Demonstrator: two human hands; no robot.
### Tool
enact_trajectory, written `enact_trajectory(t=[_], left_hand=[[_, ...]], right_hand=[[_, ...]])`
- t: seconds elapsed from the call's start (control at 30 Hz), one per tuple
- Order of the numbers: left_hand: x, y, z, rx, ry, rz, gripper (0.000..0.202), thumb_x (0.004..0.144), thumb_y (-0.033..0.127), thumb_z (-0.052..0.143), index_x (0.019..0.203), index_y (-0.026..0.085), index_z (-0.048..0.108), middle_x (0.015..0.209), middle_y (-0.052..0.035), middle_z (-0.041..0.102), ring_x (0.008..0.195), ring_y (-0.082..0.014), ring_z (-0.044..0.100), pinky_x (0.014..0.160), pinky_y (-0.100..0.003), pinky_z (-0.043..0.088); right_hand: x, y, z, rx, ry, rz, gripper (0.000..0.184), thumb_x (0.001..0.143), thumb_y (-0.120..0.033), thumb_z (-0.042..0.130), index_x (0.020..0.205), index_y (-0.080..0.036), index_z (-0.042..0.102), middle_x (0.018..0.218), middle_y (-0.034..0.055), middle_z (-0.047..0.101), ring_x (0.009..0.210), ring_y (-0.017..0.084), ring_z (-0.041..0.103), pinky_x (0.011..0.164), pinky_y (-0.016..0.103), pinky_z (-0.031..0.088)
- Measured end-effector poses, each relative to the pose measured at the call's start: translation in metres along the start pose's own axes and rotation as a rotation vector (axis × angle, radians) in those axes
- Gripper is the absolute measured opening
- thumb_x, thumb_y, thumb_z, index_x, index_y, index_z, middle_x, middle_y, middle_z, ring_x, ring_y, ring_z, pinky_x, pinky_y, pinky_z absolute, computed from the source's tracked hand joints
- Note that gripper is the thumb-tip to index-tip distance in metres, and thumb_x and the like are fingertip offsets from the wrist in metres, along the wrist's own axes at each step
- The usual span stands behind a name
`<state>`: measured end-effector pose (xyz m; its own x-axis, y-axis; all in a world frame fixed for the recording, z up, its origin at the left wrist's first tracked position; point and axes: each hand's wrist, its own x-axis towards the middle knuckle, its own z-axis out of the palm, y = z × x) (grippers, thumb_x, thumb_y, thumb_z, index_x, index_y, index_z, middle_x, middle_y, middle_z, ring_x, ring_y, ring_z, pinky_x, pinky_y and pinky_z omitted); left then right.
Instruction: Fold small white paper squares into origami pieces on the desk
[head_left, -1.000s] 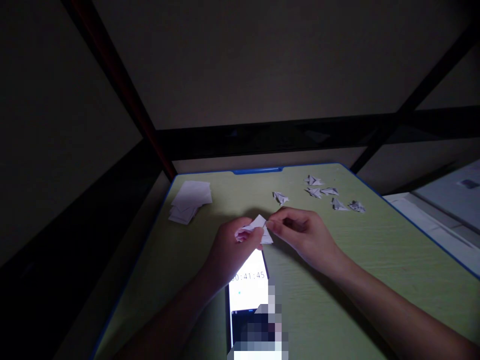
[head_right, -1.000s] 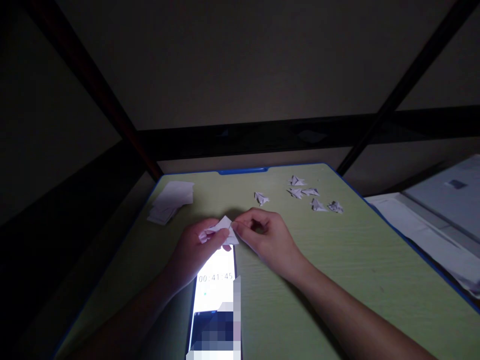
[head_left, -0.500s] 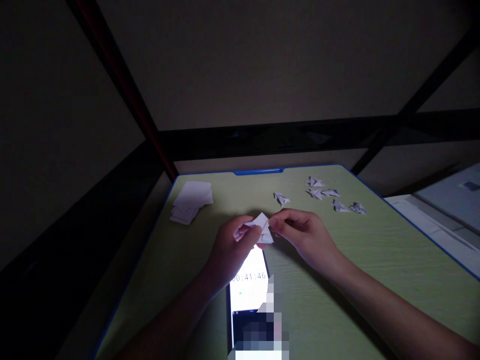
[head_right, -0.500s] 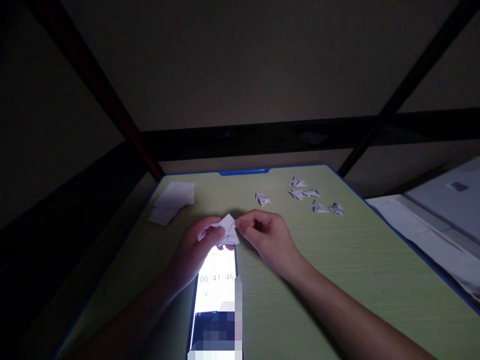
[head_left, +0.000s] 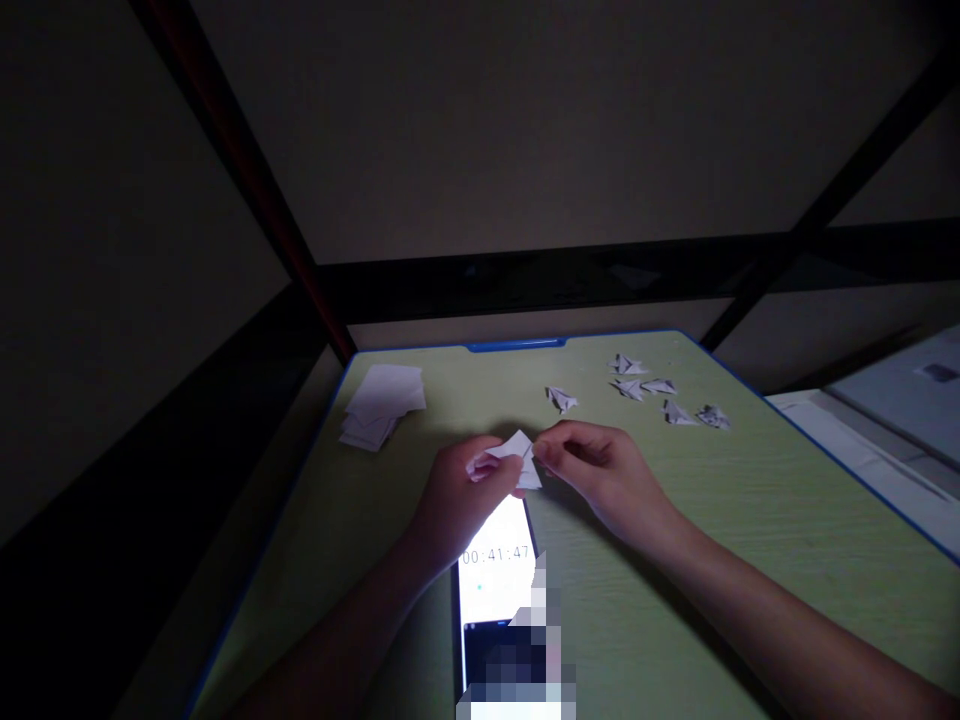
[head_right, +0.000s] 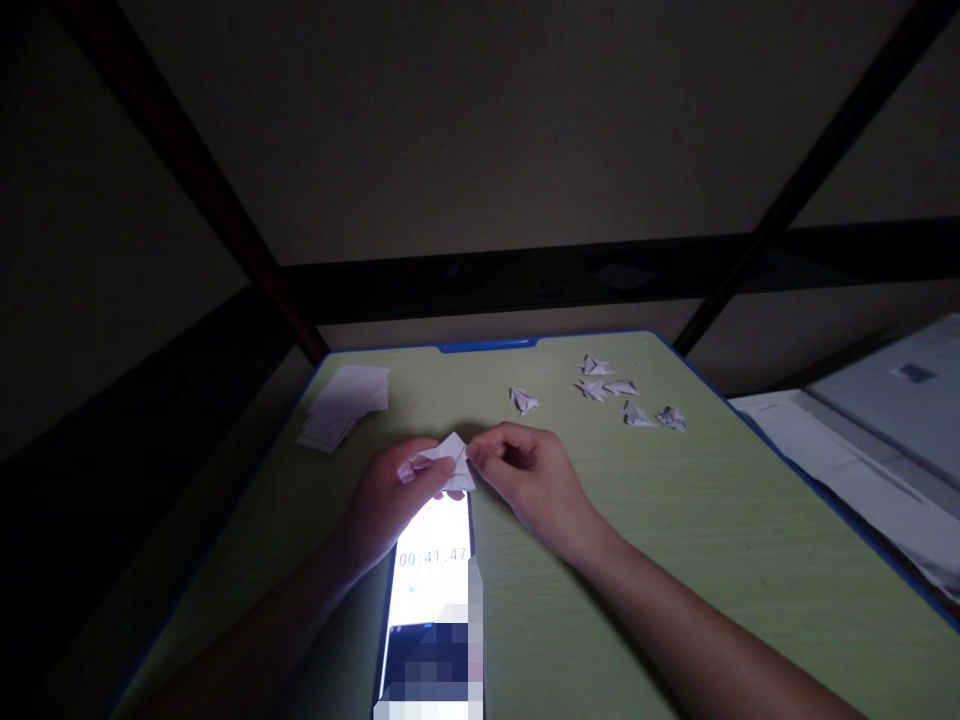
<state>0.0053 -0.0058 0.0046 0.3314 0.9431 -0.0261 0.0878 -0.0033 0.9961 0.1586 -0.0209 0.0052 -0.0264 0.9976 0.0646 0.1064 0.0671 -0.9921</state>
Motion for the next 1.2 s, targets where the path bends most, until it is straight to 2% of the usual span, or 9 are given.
enact_trajectory(t=[0.1,0.23,0.47,0.73,0.87,1.2], left_hand=[[0.000,-0.002,0.000,0.027,-0.008,0.012,0.013,0.073,0.024,0.054,0.068,0.012,0.058,0.061,-0.0008,0.060,0.057,-0.0122,0.059,0.053,-0.022,0.050],[0.000,-0.009,0.001,0.092,0.055,0.050,0.012,0.074,0.024,0.055,0.070,0.013,0.058,0.063,-0.0008,0.060,0.060,-0.0133,0.060,0.056,-0.024,0.050],[-0.003,-0.009,0.001,0.354,0.141,0.194,0.010,0.076,0.022,0.055,0.076,0.014,0.061,0.062,0.0006,0.061,0.056,-0.0106,0.055,0.051,-0.019,0.042],[-0.007,-0.009,-0.001,0.614,0.213,0.388,0.009,0.078,0.020,0.054,0.077,0.015,0.062,0.067,-0.0012,0.064,0.058,-0.0111,0.056,0.056,-0.021,0.043],[-0.007,-0.012,-0.002,0.643,0.205,0.446,0.008,0.078,0.020,0.055,0.079,0.016,0.062,0.071,-0.0031,0.066,0.062,-0.0127,0.058,0.057,-0.022,0.044],[-0.006,-0.011,-0.003,0.675,0.210,0.482,0.006,0.077,0.018,0.055,0.076,0.016,0.061,0.070,-0.0023,0.066,0.064,-0.0128,0.058,0.060,-0.023,0.044]], right_hand=[[-0.001,-0.001,0.000,-0.012,-0.014,-0.018,0.015,0.074,-0.030,0.061,0.069,-0.016,0.062,0.059,-0.0016,0.053,0.055,0.010,0.046,0.052,0.026,0.037],[-0.002,-0.003,0.000,-0.065,-0.032,-0.040,0.014,0.074,-0.031,0.062,0.073,-0.016,0.061,0.063,-0.0010,0.055,0.058,0.011,0.048,0.054,0.025,0.039],[-0.003,-0.002,0.000,-0.097,-0.032,-0.010,0.014,0.074,-0.029,0.061,0.070,-0.016,0.060,0.062,-0.0005,0.056,0.056,0.011,0.047,0.052,0.026,0.038],[-0.002,-0.002,0.002,-0.079,-0.013,-0.027,0.010,0.073,-0.026,0.063,0.070,-0.016,0.061,0.062,-0.0014,0.055,0.057,0.011,0.047,0.054,0.026,0.039],[-0.002,0.002,0.002,-0.062,-0.005,-0.039,0.011,0.072,-0.027,0.063,0.071,-0.017,0.061,0.060,-0.0022,0.053,0.055,0.010,0.047,0.052,0.025,0.039],[-0.003,-0.002,0.002,-0.130,0.016,-0.127,0.009,0.071,-0.025,0.066,0.072,-0.016,0.062,0.065,0.0003,0.057,0.061,0.013,0.051,0.058,0.027,0.041]])
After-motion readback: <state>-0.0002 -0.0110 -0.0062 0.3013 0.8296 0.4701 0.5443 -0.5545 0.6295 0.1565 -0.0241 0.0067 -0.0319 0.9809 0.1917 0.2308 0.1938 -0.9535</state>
